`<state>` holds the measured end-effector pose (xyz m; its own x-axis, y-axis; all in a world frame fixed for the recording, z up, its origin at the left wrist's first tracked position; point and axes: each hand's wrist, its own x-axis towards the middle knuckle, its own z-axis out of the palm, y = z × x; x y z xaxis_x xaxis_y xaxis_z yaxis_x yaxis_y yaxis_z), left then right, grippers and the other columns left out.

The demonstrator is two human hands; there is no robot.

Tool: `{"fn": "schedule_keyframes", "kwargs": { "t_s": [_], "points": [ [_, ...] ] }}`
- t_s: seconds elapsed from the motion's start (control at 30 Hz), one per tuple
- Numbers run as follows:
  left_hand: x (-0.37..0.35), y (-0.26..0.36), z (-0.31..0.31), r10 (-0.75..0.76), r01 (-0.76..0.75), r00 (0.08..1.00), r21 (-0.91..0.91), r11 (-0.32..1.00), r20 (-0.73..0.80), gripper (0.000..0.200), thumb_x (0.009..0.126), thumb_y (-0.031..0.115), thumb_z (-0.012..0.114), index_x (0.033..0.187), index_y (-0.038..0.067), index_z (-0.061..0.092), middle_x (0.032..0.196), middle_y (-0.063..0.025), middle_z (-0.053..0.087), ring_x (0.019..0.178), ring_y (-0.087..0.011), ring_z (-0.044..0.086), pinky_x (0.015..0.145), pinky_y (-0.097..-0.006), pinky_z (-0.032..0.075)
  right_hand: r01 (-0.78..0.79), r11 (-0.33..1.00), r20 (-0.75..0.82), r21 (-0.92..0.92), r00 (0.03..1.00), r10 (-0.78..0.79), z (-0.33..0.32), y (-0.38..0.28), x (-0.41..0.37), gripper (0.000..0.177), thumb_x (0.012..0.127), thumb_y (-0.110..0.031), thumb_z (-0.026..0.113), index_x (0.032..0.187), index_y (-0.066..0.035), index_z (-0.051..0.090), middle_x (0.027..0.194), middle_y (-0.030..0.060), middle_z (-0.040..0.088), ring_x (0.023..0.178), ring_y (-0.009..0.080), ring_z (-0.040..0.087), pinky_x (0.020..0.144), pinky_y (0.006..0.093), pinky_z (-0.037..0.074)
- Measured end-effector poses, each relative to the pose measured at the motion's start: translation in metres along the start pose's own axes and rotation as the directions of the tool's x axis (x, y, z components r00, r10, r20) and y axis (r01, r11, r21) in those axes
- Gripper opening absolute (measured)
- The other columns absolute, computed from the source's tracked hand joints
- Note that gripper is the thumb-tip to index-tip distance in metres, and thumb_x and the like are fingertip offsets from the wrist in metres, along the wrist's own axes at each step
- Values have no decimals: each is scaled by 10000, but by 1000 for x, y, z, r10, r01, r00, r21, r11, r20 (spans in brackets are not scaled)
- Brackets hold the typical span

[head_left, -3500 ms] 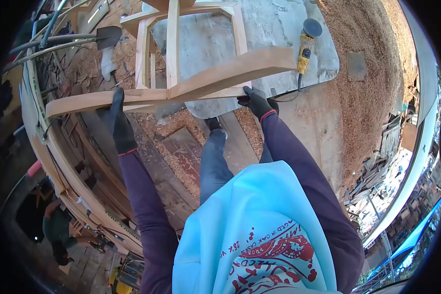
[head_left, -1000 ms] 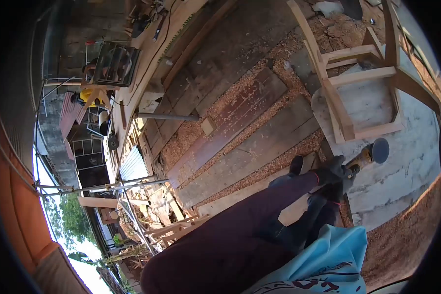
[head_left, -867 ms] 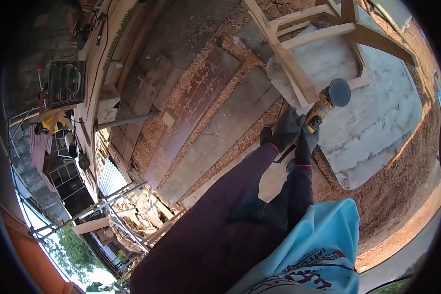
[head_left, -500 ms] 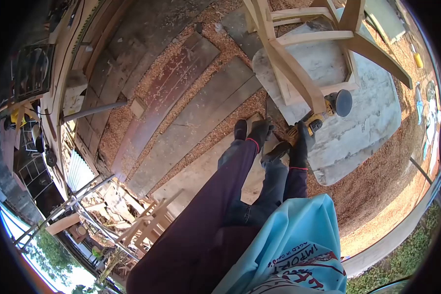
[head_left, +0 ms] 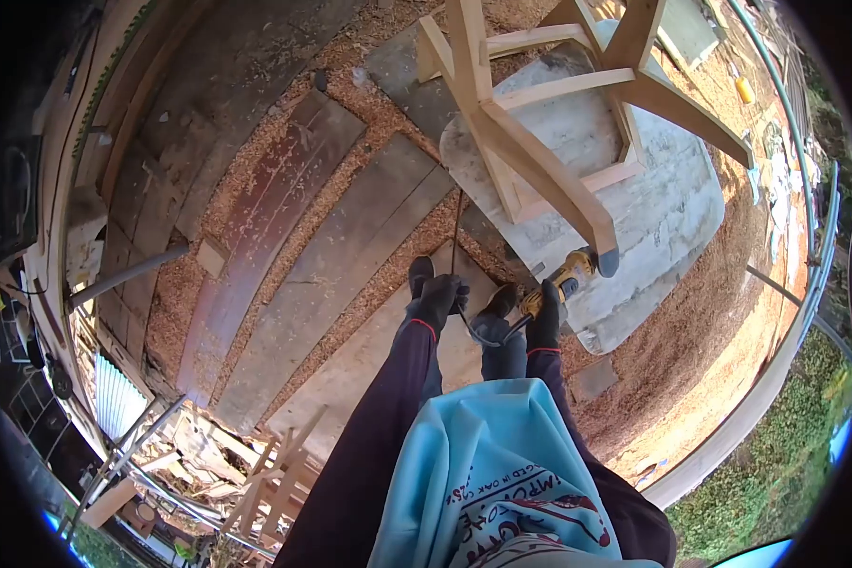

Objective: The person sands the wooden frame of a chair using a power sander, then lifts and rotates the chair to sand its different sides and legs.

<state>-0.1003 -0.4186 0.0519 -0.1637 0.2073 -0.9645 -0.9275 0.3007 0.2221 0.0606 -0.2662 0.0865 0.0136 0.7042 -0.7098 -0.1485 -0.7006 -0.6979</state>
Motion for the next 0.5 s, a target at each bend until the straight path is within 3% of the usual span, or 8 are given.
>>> {"fn": "schedule_keyframes", "kwargs": {
  "t_s": [0.13, 0.2, 0.27, 0.3, 0.37, 0.4, 0.43, 0.5],
  "points": [
    [16, 13, 16, -6, 21, 987, -89, 996, 160, 117, 955, 197, 654, 917, 87, 663, 740, -30, 657, 562, -145, 617, 502, -324, 520, 145, 989, -101, -39, 984, -149, -6, -1, 51, 289, 874, -162, 792, 1065, -6, 642, 858, 60, 666, 706, 189, 672, 607, 331, 553],
    [-3, 25, 50, 17, -17, 1000, -20, 1000, 5, 147, 1011, 221, 574, 942, 97, 616, 769, -39, 640, 550, -163, 589, 513, -308, 518, 189, 982, -135, -2, 973, -188, -7, -7, 80, 300, 867, -173, 800, 1054, -4, 638, 824, 62, 656, 662, 200, 667, 576, 338, 548],
    [44, 1, 44, 69, -68, 998, 31, 997, -4, 120, 974, 192, 634, 892, 105, 633, 718, -26, 638, 566, -138, 607, 518, -315, 518, 200, 980, -151, -10, 968, -199, -5, -21, 107, 299, 865, -172, 805, 1047, -6, 636, 802, 64, 649, 637, 203, 661, 556, 340, 543],
    [94, -26, 17, 28, 32, 943, -174, 984, 332, 123, 979, 198, 630, 907, 98, 641, 738, -37, 655, 589, -148, 631, 530, -313, 528, 208, 978, -176, -22, 962, -209, -5, -25, 115, 298, 862, -172, 810, 1039, -9, 634, 780, 65, 642, 611, 206, 655, 537, 342, 538],
    [104, -30, -8, 35, 193, 788, -301, 934, 614, 130, 984, 203, 626, 922, 92, 649, 758, -49, 672, 612, -158, 655, 543, -310, 539, 224, 974, -196, -19, 955, -224, -10, -26, 137, 298, 861, -169, 812, 1038, -11, 632, 766, 66, 639, 597, 208, 651, 524, 344, 535],
    [68, -12, -1, 53, -30, 951, -81, 996, 304, 146, 991, 227, 635, 979, 83, 658, 804, -59, 689, 651, -165, 673, 570, -308, 549, 259, 965, -199, -35, 945, -261, -18, -26, 146, 297, 860, -165, 815, 1036, -13, 630, 753, 68, 635, 583, 209, 647, 512, 345, 532],
    [41, 12, 8, 184, -177, 983, 209, 962, -16, 182, 997, 251, 644, 1036, 74, 667, 850, -70, 706, 690, -172, 692, 597, -306, 560, 247, 969, -206, -12, 948, -244, -21, -24, 156, 297, 860, -165, 815, 1036, -13, 630, 753, 68, 635, 583, 209, 647, 512, 345, 532],
    [2, 42, -4, 257, -242, 966, 233, 942, -37, 228, 1001, 279, 653, 1091, 69, 660, 911, -76, 714, 737, -171, 701, 633, -300, 563, 208, 977, -270, -45, 939, -212, -31, -19, 170, 299, 862, -158, 817, 1046, -19, 627, 754, 65, 637, 579, 205, 643, 512, 340, 530]
  ]
}}
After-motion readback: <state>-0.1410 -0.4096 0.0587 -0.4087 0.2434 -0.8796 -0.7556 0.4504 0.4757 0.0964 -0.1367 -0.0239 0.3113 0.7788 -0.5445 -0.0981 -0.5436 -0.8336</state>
